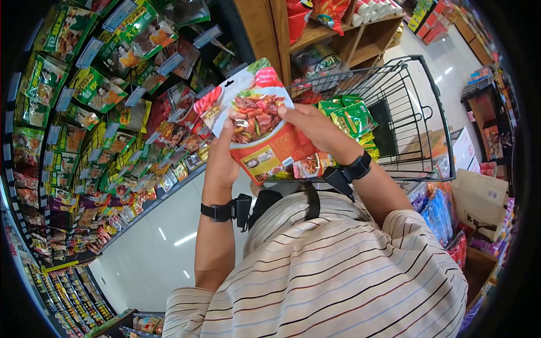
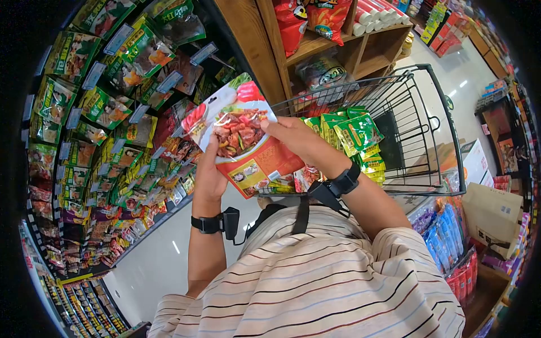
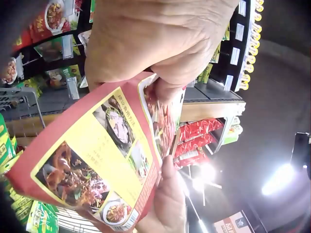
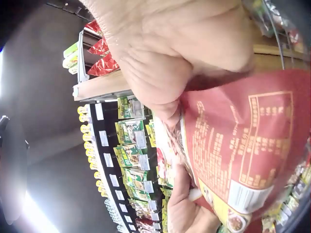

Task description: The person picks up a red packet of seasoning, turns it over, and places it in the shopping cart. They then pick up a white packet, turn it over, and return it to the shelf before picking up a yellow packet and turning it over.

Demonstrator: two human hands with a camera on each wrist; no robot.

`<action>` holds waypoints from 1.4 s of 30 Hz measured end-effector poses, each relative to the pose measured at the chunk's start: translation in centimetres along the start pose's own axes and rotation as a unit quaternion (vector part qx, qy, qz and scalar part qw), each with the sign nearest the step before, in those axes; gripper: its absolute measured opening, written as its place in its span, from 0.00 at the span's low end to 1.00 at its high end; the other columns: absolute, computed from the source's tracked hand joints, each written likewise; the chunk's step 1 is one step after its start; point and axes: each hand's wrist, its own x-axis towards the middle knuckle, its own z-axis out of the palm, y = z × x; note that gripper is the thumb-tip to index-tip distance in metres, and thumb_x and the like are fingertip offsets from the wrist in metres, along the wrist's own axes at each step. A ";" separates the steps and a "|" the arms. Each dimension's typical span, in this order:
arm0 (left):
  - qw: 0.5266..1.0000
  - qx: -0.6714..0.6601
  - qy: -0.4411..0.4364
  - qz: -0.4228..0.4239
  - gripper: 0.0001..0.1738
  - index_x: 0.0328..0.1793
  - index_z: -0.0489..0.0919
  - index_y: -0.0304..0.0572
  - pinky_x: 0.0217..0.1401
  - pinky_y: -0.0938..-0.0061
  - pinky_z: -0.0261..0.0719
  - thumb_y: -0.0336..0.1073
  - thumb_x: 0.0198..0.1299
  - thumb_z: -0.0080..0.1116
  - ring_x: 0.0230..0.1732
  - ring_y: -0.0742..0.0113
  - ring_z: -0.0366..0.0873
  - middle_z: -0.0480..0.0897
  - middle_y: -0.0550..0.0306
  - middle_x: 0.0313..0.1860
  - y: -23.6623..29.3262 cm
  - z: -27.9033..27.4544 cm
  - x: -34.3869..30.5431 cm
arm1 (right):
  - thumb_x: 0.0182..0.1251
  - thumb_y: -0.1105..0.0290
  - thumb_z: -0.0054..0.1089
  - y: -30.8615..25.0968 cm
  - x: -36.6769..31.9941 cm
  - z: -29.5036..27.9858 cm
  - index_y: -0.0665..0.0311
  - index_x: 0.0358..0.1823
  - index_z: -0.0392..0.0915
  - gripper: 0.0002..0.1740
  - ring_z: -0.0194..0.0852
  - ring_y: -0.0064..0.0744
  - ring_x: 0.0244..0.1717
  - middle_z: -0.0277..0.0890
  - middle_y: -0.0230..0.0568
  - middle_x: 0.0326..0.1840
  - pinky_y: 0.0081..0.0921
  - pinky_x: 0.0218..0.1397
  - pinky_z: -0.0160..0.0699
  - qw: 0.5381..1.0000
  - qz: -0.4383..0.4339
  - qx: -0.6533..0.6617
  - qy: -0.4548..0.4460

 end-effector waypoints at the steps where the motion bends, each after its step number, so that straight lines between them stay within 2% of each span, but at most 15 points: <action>1: 1.000 -0.017 -0.015 -0.008 0.28 0.73 0.66 0.34 0.71 0.62 0.73 0.48 0.77 0.46 0.67 0.61 0.74 0.75 0.50 0.69 0.2 0.1 0.0 | 0.76 0.56 0.56 0.1 0.1 0.0 0.71 0.57 0.78 0.23 0.78 0.23 0.52 0.82 0.38 0.52 0.24 0.57 0.77 1.000 -0.003 0.022 0.009; 2: 1.000 0.004 -0.007 0.008 0.29 0.73 0.66 0.34 0.71 0.62 0.72 0.49 0.77 0.44 0.68 0.61 0.74 0.74 0.49 0.69 0.4 0.5 -0.2 | 0.76 0.56 0.57 0.0 0.0 0.0 0.70 0.57 0.78 0.23 0.79 0.23 0.52 0.82 0.38 0.52 0.24 0.58 0.77 0.999 -0.014 0.027 0.015; 5: 1.000 0.006 -0.010 0.019 0.29 0.73 0.66 0.33 0.70 0.65 0.73 0.48 0.77 0.44 0.66 0.63 0.75 0.75 0.50 0.68 0.5 1.0 -0.8 | 0.75 0.56 0.56 -0.9 -0.4 0.2 0.69 0.57 0.78 0.22 0.79 0.24 0.53 0.82 0.37 0.53 0.25 0.58 0.77 0.998 -0.039 0.042 0.034; 10: 0.999 0.023 -0.019 -0.019 0.24 0.71 0.68 0.35 0.67 0.66 0.77 0.41 0.76 0.49 0.64 0.64 0.77 0.77 0.52 0.65 -0.3 0.6 -1.5 | 0.76 0.57 0.55 -0.8 0.1 -0.8 0.68 0.56 0.77 0.21 0.79 0.24 0.53 0.82 0.37 0.53 0.26 0.59 0.77 0.994 -0.048 0.073 0.058; 13: 0.999 0.040 -0.001 -0.034 0.23 0.71 0.68 0.35 0.66 0.67 0.78 0.40 0.75 0.50 0.63 0.65 0.78 0.78 0.52 0.64 -0.7 0.6 -1.7 | 0.75 0.56 0.56 -1.2 -0.1 -0.7 0.68 0.56 0.78 0.21 0.79 0.24 0.52 0.82 0.37 0.52 0.27 0.58 0.78 0.991 -0.055 0.108 0.057; 16: 0.999 0.044 0.007 -0.030 0.22 0.70 0.69 0.35 0.65 0.67 0.78 0.39 0.75 0.49 0.61 0.66 0.79 0.78 0.54 0.63 -0.9 0.6 -1.7 | 0.76 0.55 0.55 -0.8 0.1 -1.2 0.70 0.61 0.75 0.24 0.78 0.26 0.58 0.80 0.39 0.57 0.29 0.64 0.75 0.991 -0.060 0.123 0.006; 19: 0.997 0.073 0.024 0.001 0.22 0.69 0.70 0.35 0.63 0.68 0.78 0.38 0.76 0.49 0.60 0.67 0.79 0.79 0.55 0.62 -1.2 0.7 -1.3 | 0.76 0.55 0.55 -0.1 0.8 -1.5 0.69 0.60 0.75 0.25 0.79 0.26 0.56 0.80 0.38 0.57 0.28 0.63 0.76 0.992 -0.035 0.113 0.038; 20: 0.997 0.061 0.043 0.015 0.21 0.69 0.69 0.35 0.61 0.66 0.82 0.38 0.76 0.49 0.60 0.64 0.80 0.79 0.53 0.62 -1.3 0.9 -1.3 | 0.76 0.56 0.57 -0.5 0.6 -1.7 0.69 0.61 0.74 0.24 0.79 0.25 0.56 0.80 0.37 0.57 0.28 0.62 0.77 0.996 -0.013 0.087 0.031; 23: 0.997 0.049 0.058 0.025 0.22 0.69 0.69 0.34 0.61 0.66 0.82 0.40 0.76 0.49 0.60 0.64 0.80 0.79 0.53 0.62 -1.4 0.9 -1.1 | 0.75 0.57 0.58 -1.2 -0.4 -0.7 0.69 0.61 0.74 0.24 0.79 0.25 0.56 0.79 0.37 0.57 0.27 0.60 0.79 0.996 -0.007 0.085 0.008; 24: 0.997 0.052 0.058 0.028 0.23 0.69 0.69 0.35 0.61 0.67 0.82 0.42 0.76 0.49 0.60 0.64 0.80 0.78 0.52 0.62 -1.4 0.9 -1.1 | 0.75 0.55 0.58 -0.9 -0.4 -0.7 0.69 0.59 0.75 0.24 0.79 0.24 0.53 0.80 0.37 0.55 0.25 0.57 0.79 0.997 0.007 0.074 0.007; 27: 0.996 0.050 0.070 0.022 0.23 0.70 0.69 0.35 0.61 0.67 0.82 0.42 0.76 0.49 0.60 0.64 0.80 0.78 0.52 0.62 -1.1 0.9 -0.9 | 0.76 0.55 0.57 -0.5 -0.3 -0.4 0.68 0.61 0.74 0.24 0.79 0.24 0.54 0.79 0.38 0.57 0.25 0.58 0.79 0.996 0.023 0.087 0.002; 30: 0.996 0.028 0.077 0.024 0.22 0.68 0.72 0.36 0.61 0.70 0.79 0.42 0.75 0.51 0.57 0.69 0.80 0.80 0.55 0.59 -0.9 1.4 -0.9 | 0.77 0.55 0.55 -0.9 -0.5 -0.2 0.67 0.63 0.73 0.24 0.79 0.24 0.55 0.79 0.38 0.58 0.25 0.59 0.79 0.994 0.016 0.103 0.014; 33: 0.997 0.056 0.058 0.016 0.22 0.67 0.72 0.36 0.60 0.71 0.79 0.43 0.75 0.51 0.57 0.69 0.80 0.81 0.56 0.58 -0.7 1.4 -0.9 | 0.77 0.55 0.54 -1.1 -0.7 -0.3 0.68 0.64 0.72 0.25 0.79 0.24 0.55 0.78 0.38 0.59 0.25 0.59 0.79 0.995 -0.001 0.094 0.015; 37: 0.994 0.103 0.045 0.003 0.23 0.69 0.69 0.36 0.58 0.67 0.84 0.43 0.76 0.48 0.57 0.66 0.82 0.80 0.53 0.60 -0.3 1.5 -1.3 | 0.78 0.53 0.52 -2.0 -1.4 -0.1 0.68 0.66 0.71 0.27 0.77 0.24 0.58 0.77 0.38 0.61 0.26 0.63 0.76 0.996 -0.035 0.072 0.027; 42: 0.990 0.137 0.038 -0.015 0.20 0.66 0.71 0.38 0.52 0.66 0.86 0.42 0.75 0.50 0.49 0.67 0.84 0.82 0.53 0.54 0.0 1.1 -2.0 | 0.78 0.53 0.52 -1.9 -1.1 -1.3 0.68 0.66 0.71 0.27 0.77 0.24 0.59 0.77 0.38 0.62 0.25 0.64 0.75 0.997 -0.032 0.066 0.032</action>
